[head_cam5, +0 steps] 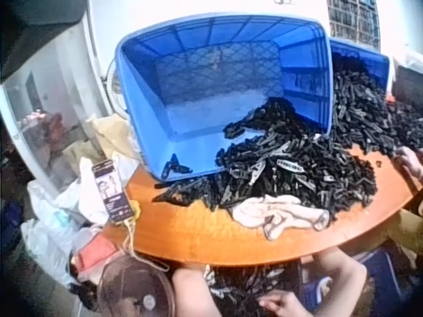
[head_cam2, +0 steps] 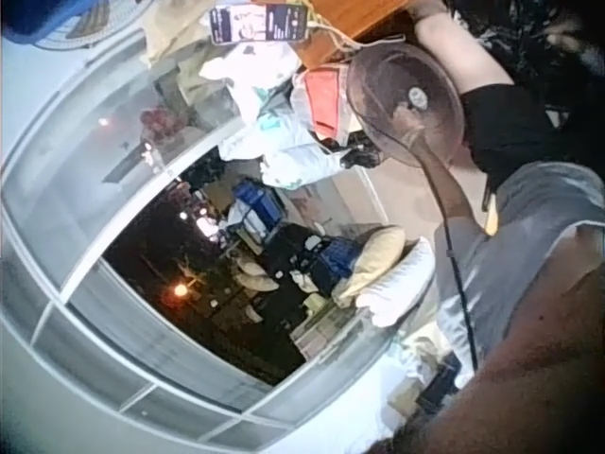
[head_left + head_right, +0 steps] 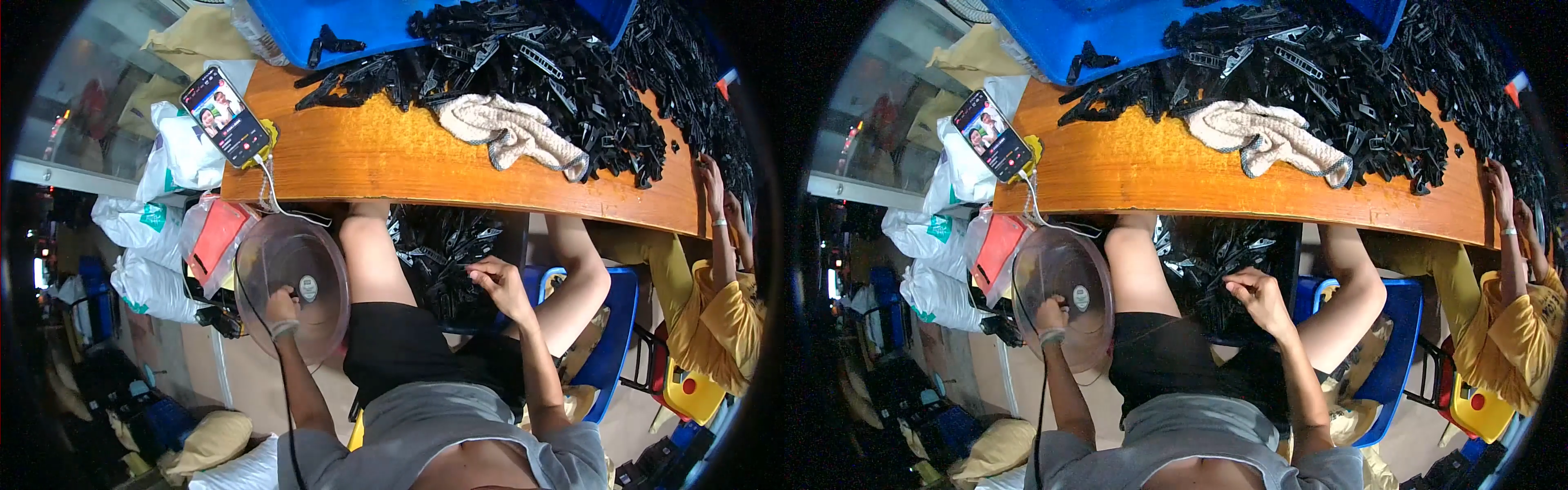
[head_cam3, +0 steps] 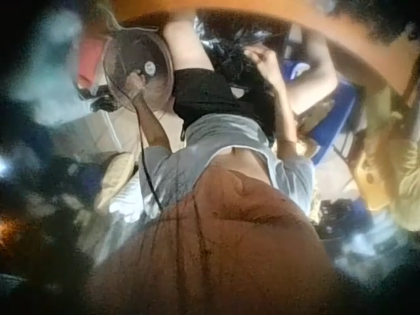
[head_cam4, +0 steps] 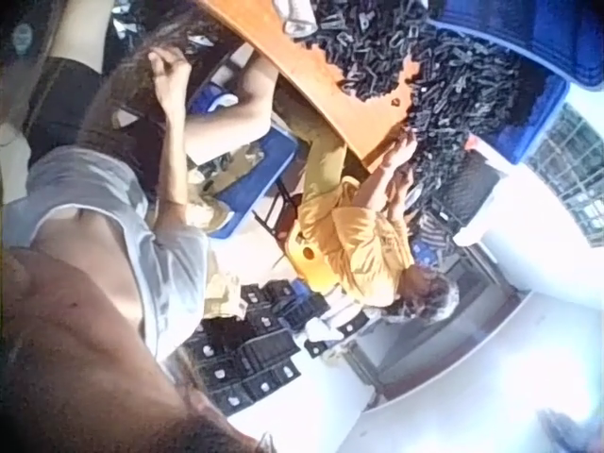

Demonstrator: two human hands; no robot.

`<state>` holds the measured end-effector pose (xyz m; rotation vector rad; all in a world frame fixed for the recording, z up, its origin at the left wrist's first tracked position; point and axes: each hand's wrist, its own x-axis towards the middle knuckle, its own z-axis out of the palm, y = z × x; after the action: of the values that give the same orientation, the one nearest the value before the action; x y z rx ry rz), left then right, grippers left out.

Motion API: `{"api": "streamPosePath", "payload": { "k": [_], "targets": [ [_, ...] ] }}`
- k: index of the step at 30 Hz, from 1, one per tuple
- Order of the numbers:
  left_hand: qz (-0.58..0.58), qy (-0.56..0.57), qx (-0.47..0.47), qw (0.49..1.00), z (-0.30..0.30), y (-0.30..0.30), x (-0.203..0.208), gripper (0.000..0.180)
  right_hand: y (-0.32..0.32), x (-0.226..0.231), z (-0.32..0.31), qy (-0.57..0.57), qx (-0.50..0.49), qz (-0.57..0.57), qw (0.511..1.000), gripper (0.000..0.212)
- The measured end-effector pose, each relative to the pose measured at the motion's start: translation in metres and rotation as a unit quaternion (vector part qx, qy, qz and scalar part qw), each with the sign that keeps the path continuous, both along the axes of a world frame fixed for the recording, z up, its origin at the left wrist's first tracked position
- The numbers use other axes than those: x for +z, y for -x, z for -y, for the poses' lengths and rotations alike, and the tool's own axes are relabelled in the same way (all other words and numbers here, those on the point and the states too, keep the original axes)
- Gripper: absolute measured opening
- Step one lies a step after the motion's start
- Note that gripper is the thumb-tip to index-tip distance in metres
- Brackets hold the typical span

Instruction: The person assembles or inspects small black plastic components by hand at a workbench.

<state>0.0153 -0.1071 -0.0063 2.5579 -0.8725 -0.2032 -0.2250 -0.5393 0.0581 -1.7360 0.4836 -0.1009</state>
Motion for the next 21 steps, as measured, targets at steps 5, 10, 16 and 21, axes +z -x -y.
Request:
{"api": "streamPosePath", "payload": {
  "k": [5, 10, 16, 21],
  "targets": [
    [-0.349, 0.298, 0.102, 0.883, 0.116, 0.027, 0.061, 0.028, 0.017, -0.003, 0.014, 0.030, -0.049, 0.002, 0.998, 0.017],
    [-0.206, 0.394, 0.037, 0.895, 0.227, 0.027, 0.125, 0.016, 0.006, 0.034, 0.028, 0.033, -0.083, 0.041, 0.995, 0.015],
    [0.173, 0.204, -0.078, 0.960, 0.337, 0.013, 0.142, 0.011, -0.005, 0.066, 0.110, 0.349, -0.351, 0.152, 0.856, 0.018],
    [0.182, 0.131, -0.109, 0.968, 0.344, -0.001, 0.140, 0.013, -0.003, 0.071, 0.160, 0.496, -0.349, 0.032, 0.795, 0.019]
  ]
}}
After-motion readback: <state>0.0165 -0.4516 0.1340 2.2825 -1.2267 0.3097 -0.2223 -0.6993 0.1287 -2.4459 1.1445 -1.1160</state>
